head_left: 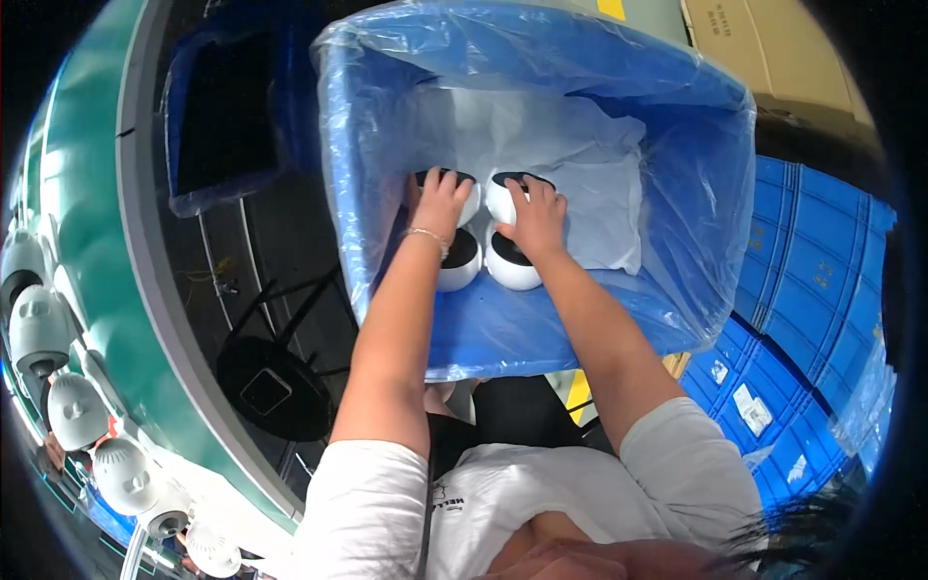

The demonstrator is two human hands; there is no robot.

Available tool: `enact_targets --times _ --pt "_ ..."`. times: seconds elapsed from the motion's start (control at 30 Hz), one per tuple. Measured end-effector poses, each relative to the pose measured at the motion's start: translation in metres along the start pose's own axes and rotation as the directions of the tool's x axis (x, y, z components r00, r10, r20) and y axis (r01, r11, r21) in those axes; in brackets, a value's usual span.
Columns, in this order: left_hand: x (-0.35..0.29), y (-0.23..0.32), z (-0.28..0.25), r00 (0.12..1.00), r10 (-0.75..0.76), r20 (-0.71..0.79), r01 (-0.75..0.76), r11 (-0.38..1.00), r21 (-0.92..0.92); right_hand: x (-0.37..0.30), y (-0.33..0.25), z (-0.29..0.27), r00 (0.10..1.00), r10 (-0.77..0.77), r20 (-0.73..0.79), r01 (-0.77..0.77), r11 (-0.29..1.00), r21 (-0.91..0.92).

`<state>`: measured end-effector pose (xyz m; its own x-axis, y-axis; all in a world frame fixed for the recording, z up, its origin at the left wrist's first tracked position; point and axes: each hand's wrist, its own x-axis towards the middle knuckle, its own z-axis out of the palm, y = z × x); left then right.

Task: Assembling and sorting security camera housings and components on a factory assembly line.

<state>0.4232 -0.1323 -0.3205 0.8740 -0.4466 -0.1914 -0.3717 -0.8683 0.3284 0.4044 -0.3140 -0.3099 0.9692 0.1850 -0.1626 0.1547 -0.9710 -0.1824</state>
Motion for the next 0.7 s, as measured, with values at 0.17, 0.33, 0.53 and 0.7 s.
enact_targets --times 0.17,0.33,0.53,0.7 --pt "-0.035 0.033 -0.062 0.939 -0.224 0.26 0.222 0.974 0.037 0.003 -0.021 -0.061 0.982 -0.089 0.168 0.063 0.986 0.155" --pt "-0.123 0.085 -0.213 0.998 -0.05 -0.031 0.035 0.933 -0.359 -0.016 -0.074 -0.17 0.906 -0.419 -0.052 0.382 0.76 0.527" --pt "-0.275 0.001 -0.392 0.44 -0.436 -0.786 0.53 0.832 -0.165 0.06 -0.269 -0.339 0.304 -0.791 -0.53 0.946 0.185 0.266" --pt "-0.344 -0.099 -0.433 -0.099 -0.691 -0.716 0.741 0.429 -0.517 0.092 -0.454 -0.353 0.07 -0.851 -0.521 0.988 -0.014 0.155"
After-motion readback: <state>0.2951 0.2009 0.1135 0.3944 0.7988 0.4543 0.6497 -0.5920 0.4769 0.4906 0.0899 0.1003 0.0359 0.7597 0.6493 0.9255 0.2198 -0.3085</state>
